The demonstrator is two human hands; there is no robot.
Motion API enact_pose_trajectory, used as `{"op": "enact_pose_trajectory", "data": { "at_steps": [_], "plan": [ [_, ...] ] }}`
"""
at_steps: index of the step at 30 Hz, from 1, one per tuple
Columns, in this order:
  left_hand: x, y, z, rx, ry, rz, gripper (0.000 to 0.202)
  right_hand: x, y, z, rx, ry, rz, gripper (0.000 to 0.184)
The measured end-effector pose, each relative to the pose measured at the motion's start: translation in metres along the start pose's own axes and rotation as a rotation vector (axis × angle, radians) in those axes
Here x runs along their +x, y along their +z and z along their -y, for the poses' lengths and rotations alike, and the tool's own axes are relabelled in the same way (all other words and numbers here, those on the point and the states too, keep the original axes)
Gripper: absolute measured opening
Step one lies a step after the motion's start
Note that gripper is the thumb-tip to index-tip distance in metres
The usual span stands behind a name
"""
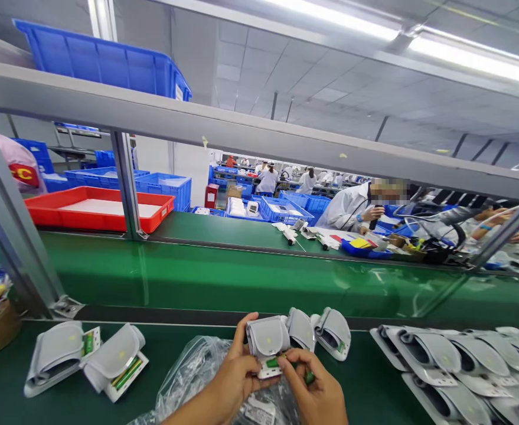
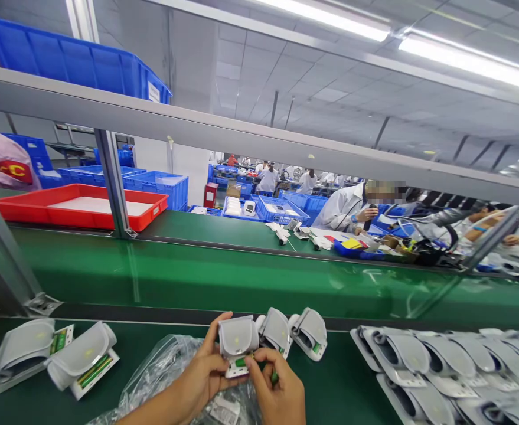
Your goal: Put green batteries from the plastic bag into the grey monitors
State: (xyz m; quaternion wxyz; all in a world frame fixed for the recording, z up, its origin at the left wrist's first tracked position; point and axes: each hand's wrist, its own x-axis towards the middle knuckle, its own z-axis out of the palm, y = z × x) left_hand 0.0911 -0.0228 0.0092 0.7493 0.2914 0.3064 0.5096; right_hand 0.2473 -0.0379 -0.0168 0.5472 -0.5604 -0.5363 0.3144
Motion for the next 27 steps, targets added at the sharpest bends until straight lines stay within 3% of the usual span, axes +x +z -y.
{"op": "enact_pose_trajectory", "data": {
  "at_steps": [7, 27],
  "plan": [
    [-0.003, 0.001, 0.000, 0.011, 0.012, 0.023, 0.107, 0.000, 0.002, 0.004, -0.003, -0.223, 0.043, 0.040],
    [-0.005, 0.008, -0.007, -0.008, 0.037, -0.027, 0.101, 0.000, 0.002, -0.022, -0.211, -0.444, 0.148, 0.030]
  ]
}}
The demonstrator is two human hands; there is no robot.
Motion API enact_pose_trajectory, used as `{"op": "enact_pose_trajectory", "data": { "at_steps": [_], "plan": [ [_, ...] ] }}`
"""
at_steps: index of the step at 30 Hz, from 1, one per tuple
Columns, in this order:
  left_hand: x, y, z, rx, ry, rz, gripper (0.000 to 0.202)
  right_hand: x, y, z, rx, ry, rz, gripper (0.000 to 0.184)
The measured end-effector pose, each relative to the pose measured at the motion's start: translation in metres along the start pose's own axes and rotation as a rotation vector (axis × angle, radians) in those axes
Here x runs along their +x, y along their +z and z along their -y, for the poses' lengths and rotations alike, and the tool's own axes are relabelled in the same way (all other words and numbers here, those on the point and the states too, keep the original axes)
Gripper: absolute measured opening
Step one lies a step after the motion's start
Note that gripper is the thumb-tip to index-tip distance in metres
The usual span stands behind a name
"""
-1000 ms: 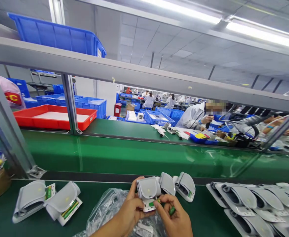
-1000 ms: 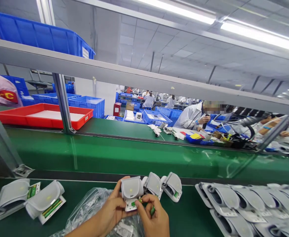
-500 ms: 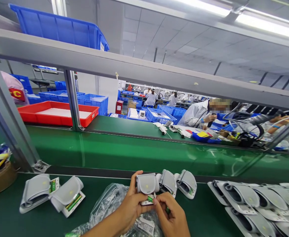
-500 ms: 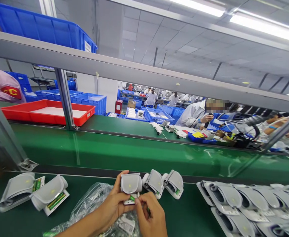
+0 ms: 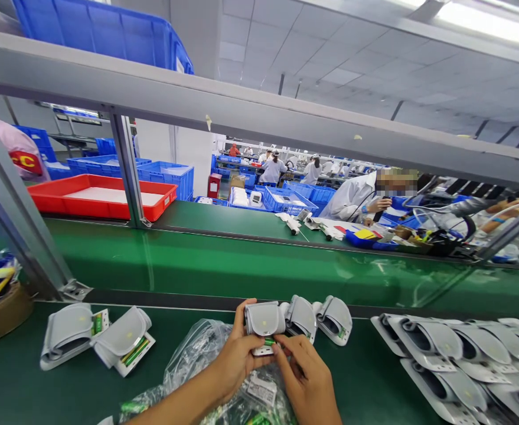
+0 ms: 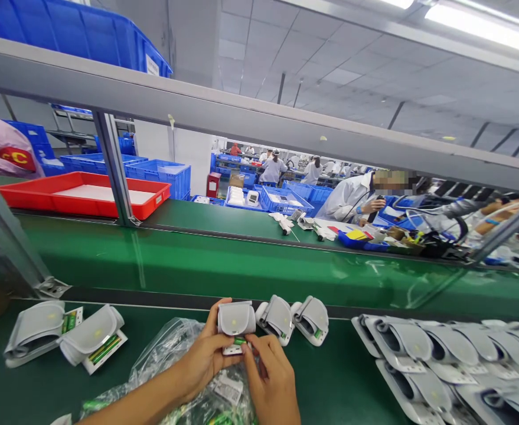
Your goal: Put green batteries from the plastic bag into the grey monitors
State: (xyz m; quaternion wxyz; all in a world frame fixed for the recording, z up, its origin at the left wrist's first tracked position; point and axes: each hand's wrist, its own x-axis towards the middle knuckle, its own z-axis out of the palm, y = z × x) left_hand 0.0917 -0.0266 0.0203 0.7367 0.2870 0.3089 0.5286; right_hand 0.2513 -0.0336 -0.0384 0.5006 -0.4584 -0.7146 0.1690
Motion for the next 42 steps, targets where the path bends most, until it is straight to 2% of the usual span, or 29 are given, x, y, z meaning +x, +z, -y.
{"op": "enact_pose_trajectory", "data": {
  "at_steps": [6, 10, 13, 16, 19, 22, 25, 30, 35, 40, 42],
  "plan": [
    [0.003, -0.009, 0.007, 0.120, 0.024, 0.031, 0.091, -0.003, -0.001, -0.005, -0.079, -0.004, 0.168, 0.033],
    [0.006, -0.010, 0.011, 0.188, 0.024, 0.053, 0.087, 0.002, -0.005, 0.002, -0.053, 0.014, 0.164, 0.031],
    [0.009, -0.014, 0.017, 0.217, 0.183, 0.032, 0.079, 0.006, -0.007, 0.007, 0.003, 0.045, 0.120, 0.034],
    [0.007, -0.021, 0.024, 0.316, 0.398, 0.019, 0.070, 0.011, -0.007, 0.005, 0.108, 0.167, 0.090, 0.037],
    [0.001, -0.028, 0.030, 0.449, 0.466, 0.052, 0.058, 0.014, -0.005, 0.000, 0.329, 0.314, 0.112, 0.045],
    [-0.005, -0.031, 0.031, 0.682, 0.543, 0.071, 0.048, 0.015, 0.000, -0.001, 0.622, 0.571, 0.220, 0.062],
    [-0.009, -0.031, 0.029, 0.915, 0.644, 0.086, 0.048, 0.015, 0.002, 0.006, 0.825, 0.750, 0.249, 0.068],
    [-0.010, -0.028, 0.026, 1.044, 0.690, 0.222, 0.054, 0.017, 0.001, 0.017, 0.955, 0.805, 0.208, 0.060],
    [-0.010, -0.029, 0.026, 1.049, 0.695, 0.262, 0.059, 0.016, -0.001, 0.014, 0.987, 0.834, 0.162, 0.063],
    [-0.013, -0.029, 0.026, 1.048, 0.732, 0.363, 0.063, 0.017, -0.005, 0.023, 1.072, 0.814, 0.097, 0.058],
    [-0.013, -0.027, 0.026, 1.014, 0.686, 0.332, 0.060, 0.018, -0.005, 0.026, 1.101, 0.834, 0.070, 0.057]
  ]
}}
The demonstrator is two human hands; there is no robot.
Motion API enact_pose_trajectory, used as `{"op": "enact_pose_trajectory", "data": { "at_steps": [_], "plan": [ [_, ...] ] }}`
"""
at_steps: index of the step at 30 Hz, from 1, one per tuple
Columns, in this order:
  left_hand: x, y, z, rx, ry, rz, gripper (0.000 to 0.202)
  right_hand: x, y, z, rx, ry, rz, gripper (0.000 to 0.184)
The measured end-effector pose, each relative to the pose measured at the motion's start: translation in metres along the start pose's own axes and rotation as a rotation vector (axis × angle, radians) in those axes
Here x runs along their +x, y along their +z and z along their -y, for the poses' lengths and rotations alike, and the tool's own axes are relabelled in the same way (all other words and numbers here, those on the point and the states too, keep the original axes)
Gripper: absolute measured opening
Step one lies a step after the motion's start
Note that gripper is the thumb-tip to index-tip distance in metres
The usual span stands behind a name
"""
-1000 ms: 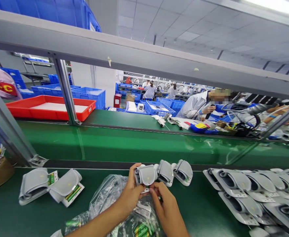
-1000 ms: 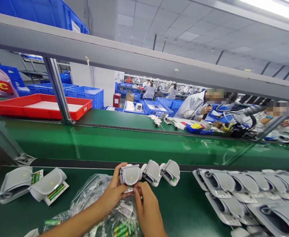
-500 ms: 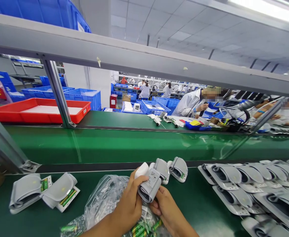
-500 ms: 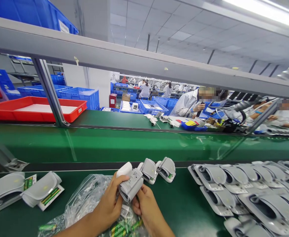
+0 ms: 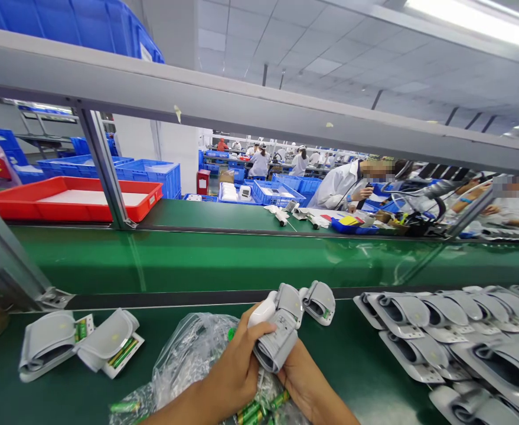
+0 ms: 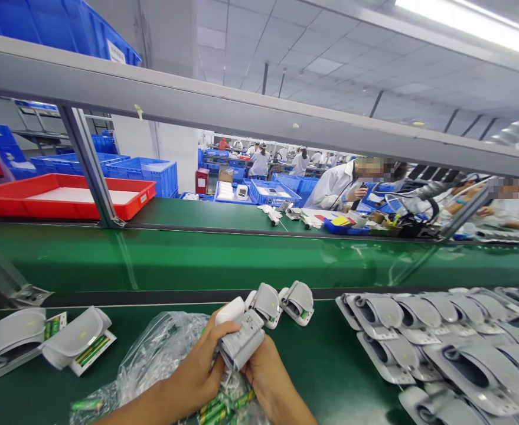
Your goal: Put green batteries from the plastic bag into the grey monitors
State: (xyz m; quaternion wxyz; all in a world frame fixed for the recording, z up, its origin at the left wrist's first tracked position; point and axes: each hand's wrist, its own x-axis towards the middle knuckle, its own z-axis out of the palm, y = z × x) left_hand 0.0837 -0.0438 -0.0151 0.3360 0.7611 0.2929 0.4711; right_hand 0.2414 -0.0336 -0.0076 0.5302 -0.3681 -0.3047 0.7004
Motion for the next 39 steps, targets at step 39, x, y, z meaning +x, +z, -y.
{"op": "enact_pose_trajectory", "data": {
  "at_steps": [39],
  "plan": [
    [0.025, -0.001, -0.010, -0.994, -0.623, -0.245, 0.073, -0.009, -0.007, 0.014, -1.068, -1.181, 0.002, 0.006]
  ]
}}
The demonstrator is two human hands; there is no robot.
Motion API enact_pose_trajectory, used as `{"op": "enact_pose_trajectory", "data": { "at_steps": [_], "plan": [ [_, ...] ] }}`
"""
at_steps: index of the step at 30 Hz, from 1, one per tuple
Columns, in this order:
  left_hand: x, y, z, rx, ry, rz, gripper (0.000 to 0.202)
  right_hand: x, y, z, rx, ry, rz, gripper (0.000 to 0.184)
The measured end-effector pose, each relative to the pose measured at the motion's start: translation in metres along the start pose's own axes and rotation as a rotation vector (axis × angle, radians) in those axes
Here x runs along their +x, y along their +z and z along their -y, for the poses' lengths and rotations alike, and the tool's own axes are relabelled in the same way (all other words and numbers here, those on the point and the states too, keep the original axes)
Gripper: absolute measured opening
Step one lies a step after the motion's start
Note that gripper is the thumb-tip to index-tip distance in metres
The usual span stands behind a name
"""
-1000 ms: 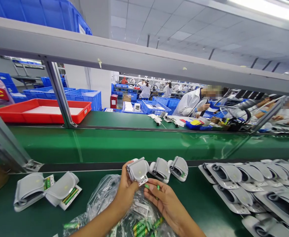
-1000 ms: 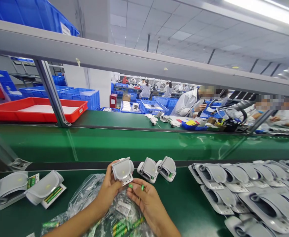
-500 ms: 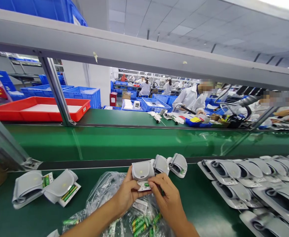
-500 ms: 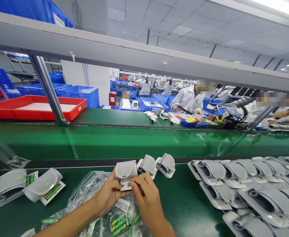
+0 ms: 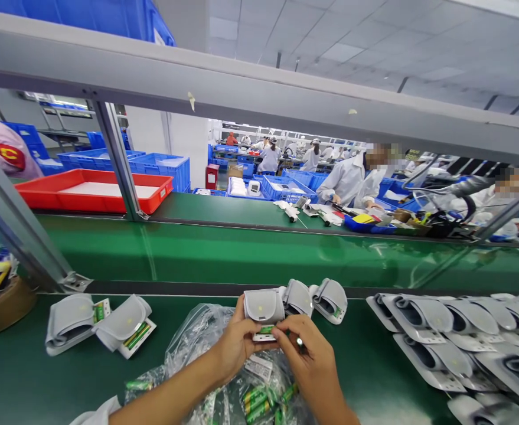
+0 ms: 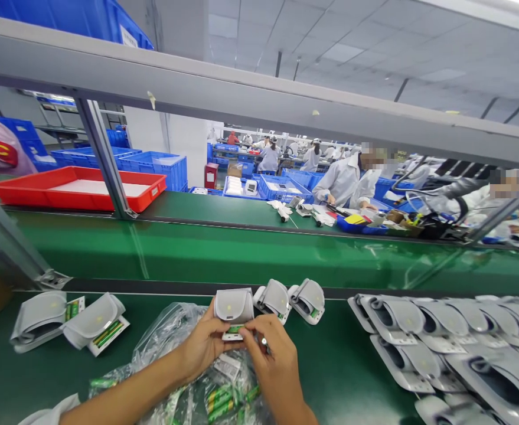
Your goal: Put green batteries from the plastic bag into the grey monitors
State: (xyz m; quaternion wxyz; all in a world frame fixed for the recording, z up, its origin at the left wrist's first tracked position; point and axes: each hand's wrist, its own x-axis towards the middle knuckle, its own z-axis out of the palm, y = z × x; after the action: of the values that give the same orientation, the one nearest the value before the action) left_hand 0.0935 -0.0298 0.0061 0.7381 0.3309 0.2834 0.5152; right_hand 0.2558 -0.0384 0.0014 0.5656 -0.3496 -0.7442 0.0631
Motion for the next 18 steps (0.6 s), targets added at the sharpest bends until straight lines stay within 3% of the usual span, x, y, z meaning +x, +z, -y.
{"op": "enact_pose_trajectory", "data": {
  "at_steps": [4, 8, 15, 18],
  "plan": [
    [-0.003, 0.001, 0.001, 0.012, 0.020, -0.015, 0.078, -0.001, 0.000, 0.000, 0.035, 0.014, 0.030, 0.011],
    [-0.001, -0.001, 0.004, 0.031, 0.026, -0.054, 0.095, -0.005, -0.002, 0.000, 0.104, 0.043, 0.067, 0.019],
    [0.004, -0.003, 0.005, 0.042, 0.015, -0.117, 0.097, -0.017, 0.001, -0.016, 0.567, 0.402, 0.026, 0.042],
    [0.002, -0.002, 0.003, 0.028, 0.001, -0.111, 0.087, -0.017, 0.002, -0.020, 0.632, 0.451, -0.027, 0.042]
  ]
}}
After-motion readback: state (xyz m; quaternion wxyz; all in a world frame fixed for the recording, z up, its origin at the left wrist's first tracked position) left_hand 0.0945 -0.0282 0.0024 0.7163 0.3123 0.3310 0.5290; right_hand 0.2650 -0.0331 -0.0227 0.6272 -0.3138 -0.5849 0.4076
